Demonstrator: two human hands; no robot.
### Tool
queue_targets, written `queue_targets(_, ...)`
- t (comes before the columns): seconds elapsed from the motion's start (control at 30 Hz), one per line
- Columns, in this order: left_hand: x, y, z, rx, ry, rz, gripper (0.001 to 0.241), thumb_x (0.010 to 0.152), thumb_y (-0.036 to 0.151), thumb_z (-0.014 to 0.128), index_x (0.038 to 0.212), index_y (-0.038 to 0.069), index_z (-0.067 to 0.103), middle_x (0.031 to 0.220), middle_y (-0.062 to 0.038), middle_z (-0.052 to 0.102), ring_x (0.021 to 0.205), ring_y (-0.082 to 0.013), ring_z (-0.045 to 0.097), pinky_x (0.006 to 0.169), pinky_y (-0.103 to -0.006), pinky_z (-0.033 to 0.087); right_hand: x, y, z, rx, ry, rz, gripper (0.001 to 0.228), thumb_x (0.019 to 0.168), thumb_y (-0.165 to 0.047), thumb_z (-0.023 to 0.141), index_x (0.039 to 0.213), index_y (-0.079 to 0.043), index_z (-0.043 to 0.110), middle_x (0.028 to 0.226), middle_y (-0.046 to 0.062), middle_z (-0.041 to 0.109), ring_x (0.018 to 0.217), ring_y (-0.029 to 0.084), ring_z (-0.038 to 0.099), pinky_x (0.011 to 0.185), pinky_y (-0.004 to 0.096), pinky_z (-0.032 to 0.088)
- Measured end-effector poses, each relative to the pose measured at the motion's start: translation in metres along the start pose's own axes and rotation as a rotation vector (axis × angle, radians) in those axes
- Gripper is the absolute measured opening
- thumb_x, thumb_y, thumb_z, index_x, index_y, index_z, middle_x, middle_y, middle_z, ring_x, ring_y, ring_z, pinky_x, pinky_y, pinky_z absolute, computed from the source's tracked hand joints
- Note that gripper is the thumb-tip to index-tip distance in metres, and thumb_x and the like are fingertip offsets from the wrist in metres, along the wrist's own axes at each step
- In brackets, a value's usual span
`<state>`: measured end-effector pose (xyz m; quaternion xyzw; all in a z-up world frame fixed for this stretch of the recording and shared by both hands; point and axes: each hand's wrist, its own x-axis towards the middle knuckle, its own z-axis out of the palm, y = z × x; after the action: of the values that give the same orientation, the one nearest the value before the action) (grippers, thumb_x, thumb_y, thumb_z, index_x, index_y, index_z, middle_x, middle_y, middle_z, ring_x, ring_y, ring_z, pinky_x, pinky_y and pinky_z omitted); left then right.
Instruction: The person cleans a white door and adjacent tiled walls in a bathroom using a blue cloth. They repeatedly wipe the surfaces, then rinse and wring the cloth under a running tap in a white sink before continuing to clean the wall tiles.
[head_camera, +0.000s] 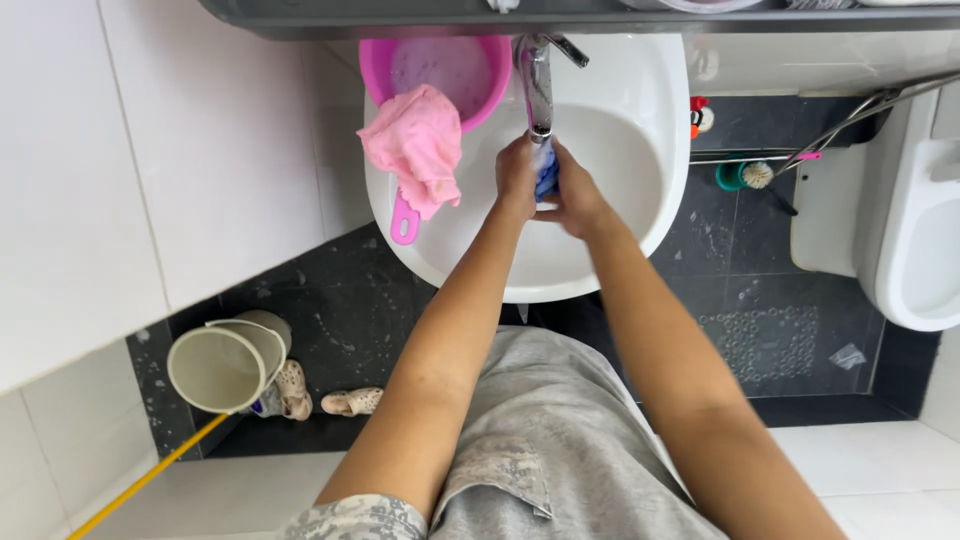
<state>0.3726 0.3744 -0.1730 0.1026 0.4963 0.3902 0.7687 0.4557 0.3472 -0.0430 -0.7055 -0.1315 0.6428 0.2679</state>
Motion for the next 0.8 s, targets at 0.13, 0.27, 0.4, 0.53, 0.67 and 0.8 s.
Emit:
queue_targets(0.13, -0.024, 0.031, 0.016, 0.786, 0.142, 0.505, 0.03, 0.099, 0.032, 0.062, 0.114, 0.007, 0.068, 0.108, -0.014, 0.07, 0.1, -0.0342, 0.065, 0.086, -0.0502, 0.05, 0.01, -0.009, 0.027, 0.612, -0.321, 0.038, 0.051, 0.095, -0.058, 0.042, 0.117, -0.016, 0.062, 0.105, 0.007, 0.069, 0.091, 0.025, 0.066, 0.077, 0.051, 0.057)
queue_targets(0.27, -0.046, 0.054, 0.008, 1.139, 0.259, 0.731, 0.035, 0.098, 0.034, 0.056, 0.126, 0.014, 0.061, 0.136, -0.014, 0.057, 0.127, -0.0403, 0.052, 0.106, -0.0532, 0.04, 0.077, 0.015, 0.023, 0.755, -0.282, -0.11, 0.045, 0.103, -0.041, 0.052, 0.127, -0.006, 0.064, 0.12, 0.009, 0.073, 0.107, 0.024, 0.069, 0.096, 0.038, 0.058)
queue_targets(0.4, -0.031, 0.051, 0.0, 0.791, 0.301, 0.56, 0.043, 0.101, 0.041, 0.052, 0.133, 0.013, 0.056, 0.143, -0.011, 0.053, 0.135, -0.0364, 0.044, 0.113, -0.0495, 0.037, 0.071, 0.004, 0.029, 0.513, -0.134, -0.305, 0.027, 0.099, -0.024, 0.067, 0.117, -0.003, 0.068, 0.101, 0.007, 0.067, 0.088, 0.021, 0.063, 0.076, 0.04, 0.054)
queue_targets(0.53, -0.011, 0.037, -0.02, -0.071, 0.008, -0.058, 0.049, 0.101, 0.057, 0.048, 0.126, 0.016, 0.057, 0.132, -0.008, 0.059, 0.122, -0.0255, 0.054, 0.104, -0.0441, 0.045, 0.034, -0.005, 0.048, -0.183, 0.214, -0.466, 0.022, 0.096, -0.029, 0.069, 0.098, -0.007, 0.073, 0.082, 0.009, 0.07, 0.066, 0.025, 0.062, 0.06, 0.042, 0.049)
queue_targets(0.67, -0.033, 0.059, -0.013, -0.365, -0.208, -0.303, 0.056, 0.097, 0.07, 0.048, 0.115, 0.017, 0.059, 0.116, -0.003, 0.064, 0.109, -0.0208, 0.063, 0.095, -0.0404, 0.053, 0.021, -0.001, 0.05, -0.693, 0.389, -0.696, 0.027, 0.097, -0.038, 0.072, 0.096, -0.012, 0.071, 0.087, 0.012, 0.071, 0.085, 0.036, 0.067, 0.076, 0.045, 0.052)
queue_targets(0.8, -0.035, 0.067, 0.001, -0.295, -0.127, -0.399, 0.058, 0.089, 0.071, 0.05, 0.11, 0.018, 0.062, 0.106, -0.003, 0.068, 0.1, -0.0193, 0.066, 0.087, -0.0401, 0.056, 0.046, 0.023, -0.004, -0.364, 0.156, -0.672, 0.038, 0.1, -0.042, 0.06, 0.124, -0.012, 0.058, 0.119, 0.01, 0.057, 0.11, 0.033, 0.058, 0.095, 0.047, 0.046)
